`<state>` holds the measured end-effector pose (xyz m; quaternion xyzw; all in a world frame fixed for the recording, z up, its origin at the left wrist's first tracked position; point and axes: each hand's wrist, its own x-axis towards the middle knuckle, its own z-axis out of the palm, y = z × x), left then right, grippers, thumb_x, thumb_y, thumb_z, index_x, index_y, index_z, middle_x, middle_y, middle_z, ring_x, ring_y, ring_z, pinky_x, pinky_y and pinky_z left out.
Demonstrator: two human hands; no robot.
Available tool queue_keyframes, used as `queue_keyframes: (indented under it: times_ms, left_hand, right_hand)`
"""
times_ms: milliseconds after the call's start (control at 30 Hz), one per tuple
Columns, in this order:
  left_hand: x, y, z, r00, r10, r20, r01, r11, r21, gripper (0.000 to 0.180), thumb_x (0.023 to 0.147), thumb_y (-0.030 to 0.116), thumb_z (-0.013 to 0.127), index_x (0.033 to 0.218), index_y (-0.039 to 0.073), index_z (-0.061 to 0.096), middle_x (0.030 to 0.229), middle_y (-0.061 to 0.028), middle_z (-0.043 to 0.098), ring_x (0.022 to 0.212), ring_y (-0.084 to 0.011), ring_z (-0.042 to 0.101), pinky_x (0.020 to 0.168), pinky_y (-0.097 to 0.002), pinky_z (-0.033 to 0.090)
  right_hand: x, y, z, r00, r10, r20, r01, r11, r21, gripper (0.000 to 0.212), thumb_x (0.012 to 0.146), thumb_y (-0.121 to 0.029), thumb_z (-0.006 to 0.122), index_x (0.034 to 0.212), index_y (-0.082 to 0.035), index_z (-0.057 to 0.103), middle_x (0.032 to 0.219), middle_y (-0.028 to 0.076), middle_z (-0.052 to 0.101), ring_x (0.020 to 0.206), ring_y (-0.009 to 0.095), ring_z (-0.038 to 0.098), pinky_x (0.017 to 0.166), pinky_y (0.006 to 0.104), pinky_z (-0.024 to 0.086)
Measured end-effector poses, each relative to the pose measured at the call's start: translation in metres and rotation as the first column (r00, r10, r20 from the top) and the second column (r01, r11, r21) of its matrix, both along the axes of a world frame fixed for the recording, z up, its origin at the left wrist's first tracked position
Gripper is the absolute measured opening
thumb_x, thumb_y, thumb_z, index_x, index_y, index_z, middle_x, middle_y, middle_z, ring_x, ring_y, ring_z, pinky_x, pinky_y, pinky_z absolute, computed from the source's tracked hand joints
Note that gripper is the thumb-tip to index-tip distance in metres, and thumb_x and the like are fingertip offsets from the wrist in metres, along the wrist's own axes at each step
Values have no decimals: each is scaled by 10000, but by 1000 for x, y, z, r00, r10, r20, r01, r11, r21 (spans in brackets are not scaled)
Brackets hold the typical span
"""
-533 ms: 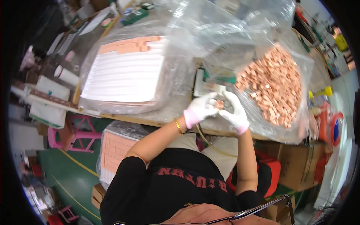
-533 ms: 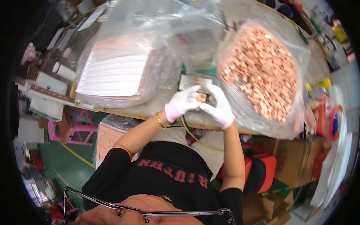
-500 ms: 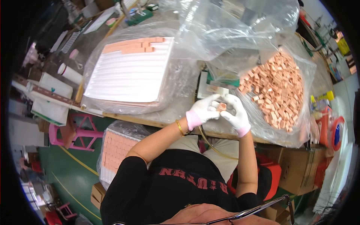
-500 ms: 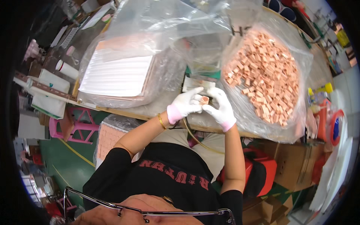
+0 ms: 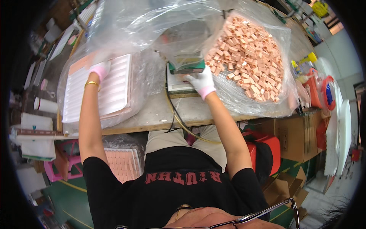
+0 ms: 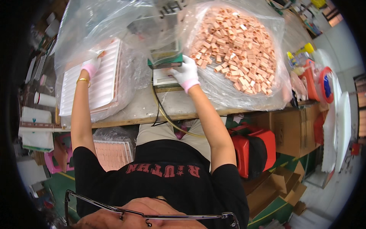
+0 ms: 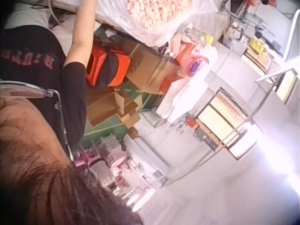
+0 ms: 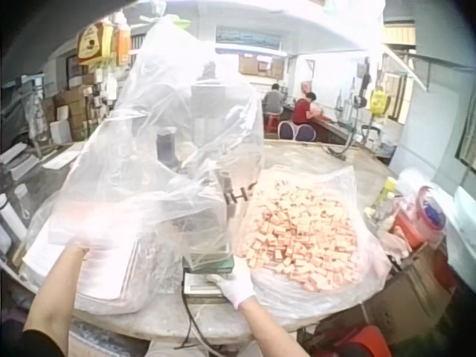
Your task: The recorder is picking up small pink rectangular components from a large pile and arranging them into a white plastic tray.
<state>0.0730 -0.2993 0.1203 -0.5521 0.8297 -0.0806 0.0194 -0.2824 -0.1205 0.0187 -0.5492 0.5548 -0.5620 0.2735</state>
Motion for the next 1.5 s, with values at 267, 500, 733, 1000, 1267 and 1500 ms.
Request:
queue_keyframes:
  times_ms: [267,500,733,1000,1267,1500]
  left_hand:
    - [13,3,-5,981,193,16,-194,977,93,393,883,260,513,1263,159,525,1133,-210,609,1026,-362,594,882,-419,450]
    - [9,39,-15,929,-1,-369,-92,968,-234,433,853,264,630,1227,61,550,1027,-213,646,925,-311,643,804,-363,492]
    - [-87,203,4,293,183,-938,525,789,318,442,935,167,550,1320,-28,456,1131,-78,587,966,-133,578,852,-272,475]
    - [-131,213,-52,372,307,-876,675,558,483,387,936,148,533,1287,-12,510,1071,-61,564,891,-115,557,784,-250,489]
    - [-137,211,-59,384,460,-800,740,365,565,436,907,134,557,1299,-37,477,968,-52,596,760,-95,557,709,-241,474]
    - [-143,207,-68,303,640,-707,806,224,548,554,899,170,604,1351,-65,385,1117,-65,592,848,-98,572,738,-244,484]
  right_hand:
    - [-74,17,11,715,-297,-633,461,881,108,276,822,-326,609,905,-70,669,920,140,653,890,326,613,801,401,486]
    - [-78,8,4,679,-164,-715,561,744,362,341,779,-362,645,960,-74,622,970,168,665,947,324,627,845,400,489]
    - [-62,38,2,817,-395,-420,309,915,-260,322,829,-91,586,1141,-16,563,1019,147,608,903,264,604,840,353,477]
    - [5,83,63,744,365,-559,-404,913,59,576,784,-96,678,1309,-53,444,1039,181,622,905,328,621,783,390,497]
    - [-2,92,66,633,543,-552,-414,840,351,600,771,-127,684,1314,-93,431,939,212,630,907,388,600,772,443,482]
    - [4,93,62,754,491,-437,-397,870,293,623,765,-184,716,1314,-72,444,945,189,615,878,336,617,780,403,498]
